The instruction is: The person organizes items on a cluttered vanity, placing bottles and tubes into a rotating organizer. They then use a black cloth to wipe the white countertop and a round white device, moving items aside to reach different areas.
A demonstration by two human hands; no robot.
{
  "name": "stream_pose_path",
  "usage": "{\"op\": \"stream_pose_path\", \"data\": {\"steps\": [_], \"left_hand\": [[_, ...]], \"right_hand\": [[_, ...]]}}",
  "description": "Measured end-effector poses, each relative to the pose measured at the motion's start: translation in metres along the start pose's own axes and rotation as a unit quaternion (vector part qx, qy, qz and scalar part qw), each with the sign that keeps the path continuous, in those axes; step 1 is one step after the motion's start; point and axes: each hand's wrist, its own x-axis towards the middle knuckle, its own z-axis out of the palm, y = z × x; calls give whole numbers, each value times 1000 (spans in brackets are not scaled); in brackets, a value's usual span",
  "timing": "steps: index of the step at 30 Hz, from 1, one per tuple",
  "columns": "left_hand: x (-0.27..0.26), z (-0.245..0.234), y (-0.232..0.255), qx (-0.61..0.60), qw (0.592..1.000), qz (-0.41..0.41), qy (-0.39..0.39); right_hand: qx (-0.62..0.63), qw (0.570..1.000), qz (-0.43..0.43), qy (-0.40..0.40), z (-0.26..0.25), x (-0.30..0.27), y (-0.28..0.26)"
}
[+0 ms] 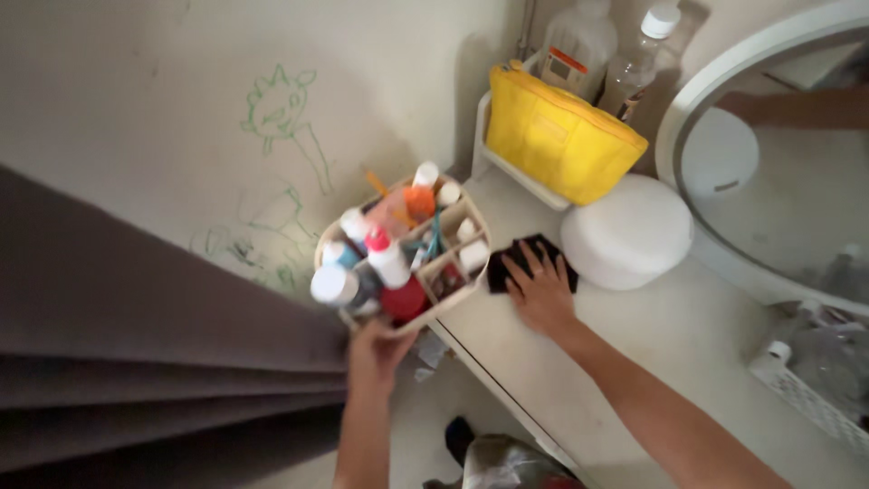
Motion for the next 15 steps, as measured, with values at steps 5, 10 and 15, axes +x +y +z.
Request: {"op": "stream_pose_path", "data": {"steps": [5,10,15], "left_hand": [[-46,-56,30,-13,1000,-5,24],[-83,-85,56,-1,996,7,87],[-90,-104,70,-6,990,33,134]], "right_hand": [[-44,997,45,34,34,75,7],[-24,994,107,13,52,145,-14],[-92,987,-116,61,78,144,-100]]}}
